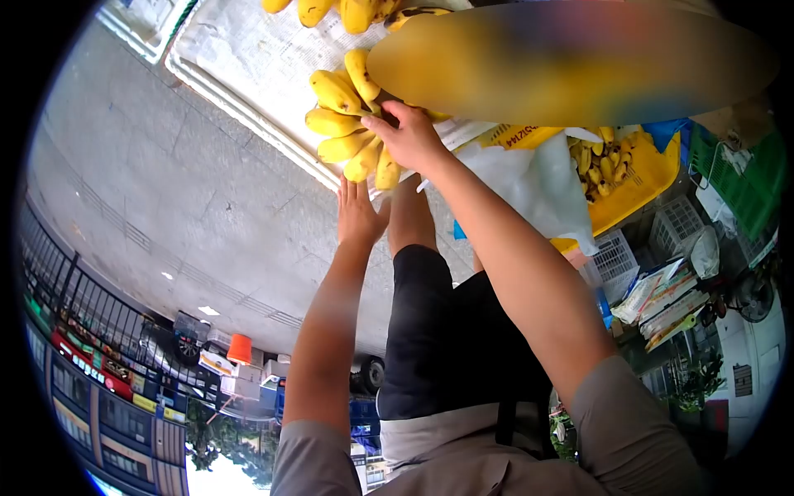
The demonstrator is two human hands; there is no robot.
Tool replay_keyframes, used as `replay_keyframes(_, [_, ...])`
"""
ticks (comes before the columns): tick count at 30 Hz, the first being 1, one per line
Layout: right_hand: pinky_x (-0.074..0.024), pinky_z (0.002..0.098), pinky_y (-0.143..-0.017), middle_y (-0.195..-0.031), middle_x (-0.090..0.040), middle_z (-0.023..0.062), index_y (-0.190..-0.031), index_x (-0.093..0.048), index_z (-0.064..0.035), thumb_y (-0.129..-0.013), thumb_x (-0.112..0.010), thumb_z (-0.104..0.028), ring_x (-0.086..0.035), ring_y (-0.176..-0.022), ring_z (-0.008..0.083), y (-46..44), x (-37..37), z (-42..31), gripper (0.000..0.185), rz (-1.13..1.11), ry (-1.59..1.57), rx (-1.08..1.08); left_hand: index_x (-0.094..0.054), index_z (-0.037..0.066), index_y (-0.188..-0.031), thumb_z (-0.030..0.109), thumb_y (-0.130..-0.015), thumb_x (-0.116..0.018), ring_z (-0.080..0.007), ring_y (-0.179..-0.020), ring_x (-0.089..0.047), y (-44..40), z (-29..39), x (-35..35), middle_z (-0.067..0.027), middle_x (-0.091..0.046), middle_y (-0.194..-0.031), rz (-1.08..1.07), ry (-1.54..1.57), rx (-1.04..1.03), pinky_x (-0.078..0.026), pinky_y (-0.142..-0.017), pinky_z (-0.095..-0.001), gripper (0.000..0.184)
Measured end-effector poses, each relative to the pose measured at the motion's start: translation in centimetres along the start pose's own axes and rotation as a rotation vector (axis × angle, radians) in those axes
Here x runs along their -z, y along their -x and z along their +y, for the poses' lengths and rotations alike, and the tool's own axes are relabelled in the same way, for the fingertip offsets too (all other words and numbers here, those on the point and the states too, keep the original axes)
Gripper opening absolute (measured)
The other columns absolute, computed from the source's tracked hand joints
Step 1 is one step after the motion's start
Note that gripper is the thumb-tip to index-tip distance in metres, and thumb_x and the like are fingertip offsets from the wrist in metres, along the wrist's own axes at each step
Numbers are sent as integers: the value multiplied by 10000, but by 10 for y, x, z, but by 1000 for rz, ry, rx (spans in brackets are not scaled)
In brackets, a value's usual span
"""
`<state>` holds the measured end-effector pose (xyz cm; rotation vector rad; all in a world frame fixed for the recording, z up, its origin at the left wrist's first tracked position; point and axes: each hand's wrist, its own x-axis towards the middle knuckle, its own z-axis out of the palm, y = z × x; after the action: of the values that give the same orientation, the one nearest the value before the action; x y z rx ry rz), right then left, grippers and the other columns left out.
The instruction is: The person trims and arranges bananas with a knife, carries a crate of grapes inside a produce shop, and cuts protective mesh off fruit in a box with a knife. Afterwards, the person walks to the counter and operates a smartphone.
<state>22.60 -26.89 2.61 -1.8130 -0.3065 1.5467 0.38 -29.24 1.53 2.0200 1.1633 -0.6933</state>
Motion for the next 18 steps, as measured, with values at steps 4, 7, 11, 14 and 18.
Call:
replay_keyframes(4, [-426,536,-1089,-1379,-567,294,-1420,-477,93,-949,-643,-164,-545,-1285,459,21,-34,24,561,448,451,341,-243,63,-1616,403,-889,-721,-427,-1567,-177,-4,3,-4,-217,-191,-1698,-65,-53,30,-207,-1262,-541,933])
replay_keyframes(7, [-302,542,-1189,-1536,-443,264,-1480,-440,81,-902,-613,-132,-385,-1465,417,59,-45,16,640,583,564,411,-159,154,-1660,418,-943,-661,-370,-1565,-198,-10,46,36,-138,-235,-1692,-280,-49,122,-170,-1282,-484,914])
replay_keyframes(11, [-537,442,-975,-1469,-517,208,-1401,-541,-33,-950,-647,-71,-621,-1210,380,129,7,-1,466,323,122,339,-468,-38,-1478,315,-975,-609,-382,-1450,-400,2,-1,3,-214,-474,-1536,-18,-48,-126,-292,-1231,-462,630])
replay_keyframes(14, [-574,359,-884,-1369,-589,152,-1310,-608,-45,-977,-612,26,-655,-1132,308,180,72,23,340,326,-127,479,-588,-60,-1358,370,-958,-640,-424,-1289,-584,28,63,26,-278,-641,-1331,-159,-174,172,-470,-1069,-482,589])
replay_keyframes(18, [-546,302,-835,-1125,-686,138,-1219,-642,-9,-1024,-610,-57,-692,-950,202,236,213,77,203,730,-151,443,-646,-17,-1294,341,-954,-721,-375,-1156,-691,76,128,26,-240,-720,-1187,-261,24,45,-525,-1023,-438,500])
